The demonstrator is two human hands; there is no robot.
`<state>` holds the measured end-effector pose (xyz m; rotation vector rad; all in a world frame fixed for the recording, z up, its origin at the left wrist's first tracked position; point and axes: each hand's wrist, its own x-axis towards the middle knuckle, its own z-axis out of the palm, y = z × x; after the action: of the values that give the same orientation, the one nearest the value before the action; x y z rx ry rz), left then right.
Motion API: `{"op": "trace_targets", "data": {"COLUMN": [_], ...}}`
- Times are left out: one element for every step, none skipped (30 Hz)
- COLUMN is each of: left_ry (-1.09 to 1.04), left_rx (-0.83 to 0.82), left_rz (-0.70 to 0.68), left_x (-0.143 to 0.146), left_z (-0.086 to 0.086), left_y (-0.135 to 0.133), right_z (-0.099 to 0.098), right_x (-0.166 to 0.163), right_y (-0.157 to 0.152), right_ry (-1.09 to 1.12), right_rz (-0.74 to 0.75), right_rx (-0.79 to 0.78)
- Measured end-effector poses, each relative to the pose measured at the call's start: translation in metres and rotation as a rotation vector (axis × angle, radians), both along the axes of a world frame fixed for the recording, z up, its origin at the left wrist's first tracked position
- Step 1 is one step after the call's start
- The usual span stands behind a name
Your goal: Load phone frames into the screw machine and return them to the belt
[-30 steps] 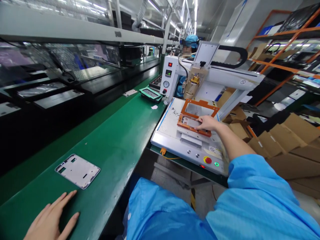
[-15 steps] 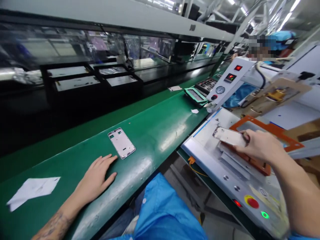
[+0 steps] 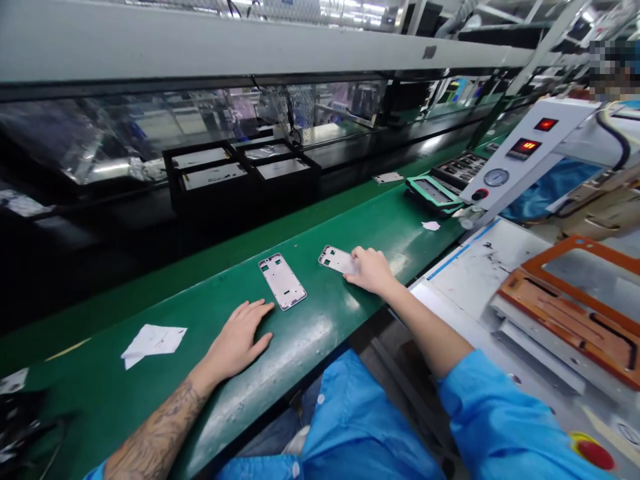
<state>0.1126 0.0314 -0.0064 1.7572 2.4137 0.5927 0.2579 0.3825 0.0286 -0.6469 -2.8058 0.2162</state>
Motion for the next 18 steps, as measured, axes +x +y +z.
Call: {"op": "trace_targets", "data": {"left_ry": [-0.018,-0.051,-0.100,-0.165,-0.238,-0.313,-0.384,-0.444,-0.487,-0.511,-0.513,-0.492,-0.447,-0.399,-0.366,-0.344,-0.332,-0.326], "left_rx": [0.018,0.044,0.083,0.133,0.193,0.258,0.322,0.378,0.416,0.427,0.417,0.378,0.317,0.254,0.181,0.127,0.077,0.032], "left_rz": [-0.006,-0.009,0.003,0.038,0.102,0.191,0.289,0.377,0.443,0.482,0.503,0.511,0.519,0.525,0.528,0.538,0.545,0.547], "left_x": [-0.002,-0.005,-0.011,-0.017,-0.024,-0.032,-0.039,-0.045,-0.049,-0.051,-0.051,-0.050,-0.048,-0.046,-0.044,-0.043,-0.042,-0.042], "left_z": [-0.001,-0.002,-0.003,-0.005,-0.007,-0.009,-0.011,-0.013,-0.014,-0.015,-0.015,-0.015,-0.014,-0.012,-0.011,-0.010,-0.009,-0.009], "left_y": [0.000,0.000,0.000,-0.001,-0.002,-0.004,-0.006,-0.009,-0.011,-0.013,-0.014,-0.015,-0.016,-0.016,-0.016,-0.016,-0.015,-0.014], "right_z": [0.000,0.000,0.000,-0.001,-0.002,-0.004,-0.006,-0.008,-0.009,-0.009,-0.009,-0.007,-0.004,0.001,0.008,0.016,0.026,0.037], "right_x": [-0.012,-0.023,-0.035,-0.047,-0.059,-0.070,-0.080,-0.088,-0.094,-0.096,-0.095,-0.089,-0.078,-0.061,-0.038,-0.008,0.028,0.069], "right_y": [-0.017,-0.036,-0.056,-0.078,-0.099,-0.119,-0.137,-0.151,-0.162,-0.169,-0.170,-0.166,-0.158,-0.144,-0.127,-0.106,-0.083,-0.058], "right_ry": [0.038,0.068,0.085,0.087,0.078,0.063,0.045,0.030,0.019,0.011,0.005,0.006,0.012,0.029,0.056,0.088,0.124,0.142], "right_rz": [-0.007,-0.002,0.008,0.021,0.038,0.051,0.059,0.063,0.062,0.062,0.062,0.067,0.079,0.098,0.116,0.128,0.126,0.088], "right_rx": [-0.006,-0.014,-0.026,-0.043,-0.059,-0.068,-0.070,-0.068,-0.065,-0.063,-0.063,-0.070,-0.087,-0.117,-0.156,-0.199,-0.240,-0.265]}}
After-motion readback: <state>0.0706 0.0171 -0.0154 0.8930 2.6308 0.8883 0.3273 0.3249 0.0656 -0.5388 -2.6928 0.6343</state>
